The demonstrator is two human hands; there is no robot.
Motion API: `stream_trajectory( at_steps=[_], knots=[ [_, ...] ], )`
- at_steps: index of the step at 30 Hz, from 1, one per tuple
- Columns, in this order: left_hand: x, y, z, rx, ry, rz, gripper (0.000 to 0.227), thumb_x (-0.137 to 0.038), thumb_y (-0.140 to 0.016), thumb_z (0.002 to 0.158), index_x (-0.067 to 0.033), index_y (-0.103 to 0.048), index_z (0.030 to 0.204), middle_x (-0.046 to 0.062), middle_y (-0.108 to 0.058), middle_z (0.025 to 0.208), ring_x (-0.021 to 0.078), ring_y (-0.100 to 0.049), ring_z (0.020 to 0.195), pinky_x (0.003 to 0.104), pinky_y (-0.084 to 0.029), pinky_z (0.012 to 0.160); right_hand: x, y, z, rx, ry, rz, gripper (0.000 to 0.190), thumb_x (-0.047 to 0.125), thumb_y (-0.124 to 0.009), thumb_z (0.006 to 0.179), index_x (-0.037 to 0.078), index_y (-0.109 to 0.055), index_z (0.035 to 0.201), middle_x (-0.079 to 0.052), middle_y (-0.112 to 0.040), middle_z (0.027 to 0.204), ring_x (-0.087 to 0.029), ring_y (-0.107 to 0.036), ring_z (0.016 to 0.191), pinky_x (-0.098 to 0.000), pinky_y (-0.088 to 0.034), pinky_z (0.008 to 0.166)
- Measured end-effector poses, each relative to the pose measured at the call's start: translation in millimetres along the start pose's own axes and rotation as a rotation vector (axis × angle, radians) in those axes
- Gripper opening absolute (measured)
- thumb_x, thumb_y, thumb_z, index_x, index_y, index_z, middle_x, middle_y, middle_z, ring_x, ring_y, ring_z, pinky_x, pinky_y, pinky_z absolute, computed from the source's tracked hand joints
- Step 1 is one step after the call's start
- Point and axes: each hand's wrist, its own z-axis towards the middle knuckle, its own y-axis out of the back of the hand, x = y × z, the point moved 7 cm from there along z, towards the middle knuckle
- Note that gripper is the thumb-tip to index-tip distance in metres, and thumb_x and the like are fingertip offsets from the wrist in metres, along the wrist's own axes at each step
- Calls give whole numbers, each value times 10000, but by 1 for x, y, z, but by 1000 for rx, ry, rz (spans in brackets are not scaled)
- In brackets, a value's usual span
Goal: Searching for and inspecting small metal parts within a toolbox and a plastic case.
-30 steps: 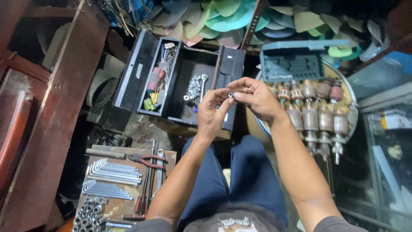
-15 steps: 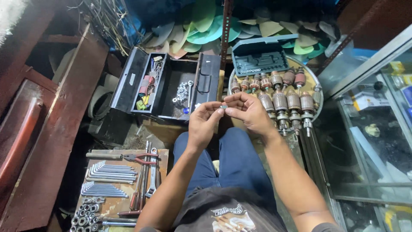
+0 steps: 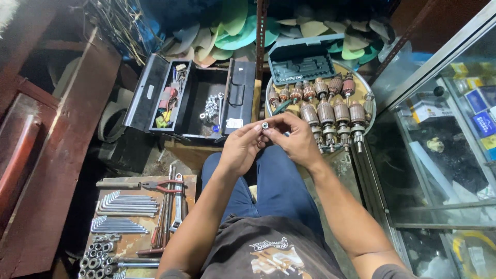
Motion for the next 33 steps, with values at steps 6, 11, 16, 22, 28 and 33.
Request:
stream_trajectory(
  at_steps=[6,11,16,22,28,33],
  knots=[
    [23,5,37,-15,84,-7,274,-125,-708,979,36,-702,1200,135,-761,907,184,-751,768,249,-602,681,-27,16,16,-84,-15,-106,219,72,-842,843,56,-789,1054,-76,-696,861,-132,-691,753,-274,-576,671],
    [46,4,71,-47,170,-92,255,-116,-725,961,2,-698,1185,127,-765,902,186,-760,777,258,-606,693,-65,35,27,-126,-41,-142,219,89,-859,830,87,-804,1042,-74,-707,853,-141,-705,729,-270,-581,636],
    [75,7,103,-87,244,-111,247,-134,-756,936,-39,-703,1158,146,-769,912,200,-762,789,262,-607,700,-89,59,39,-208,-107,-122,301,76,-875,800,84,-792,1089,-71,-719,877,-126,-714,752,-251,-599,645],
    [96,10,139,-177,312,-55,256,-154,-805,899,-32,-697,1096,110,-754,882,175,-766,749,246,-615,661,-109,82,63,-92,-136,-215,224,93,-830,838,98,-806,1061,-82,-735,853,-146,-696,766,-307,-580,683],
    [110,7,202,-181,277,58,273,-156,-825,891,-7,-693,1076,91,-725,877,165,-760,743,231,-617,641,-137,108,100,-53,-205,-260,213,83,-805,855,61,-786,1066,-67,-726,806,-134,-654,740,-311,-545,665],
    [90,-16,268,-20,25,635,261,-98,-627,983,-13,-733,1205,169,-738,1011,208,-705,840,297,-583,683,-176,148,146,-122,-210,-448,203,73,-770,836,107,-786,1036,-61,-711,790,-138,-645,715,-282,-525,657]
  ],
)
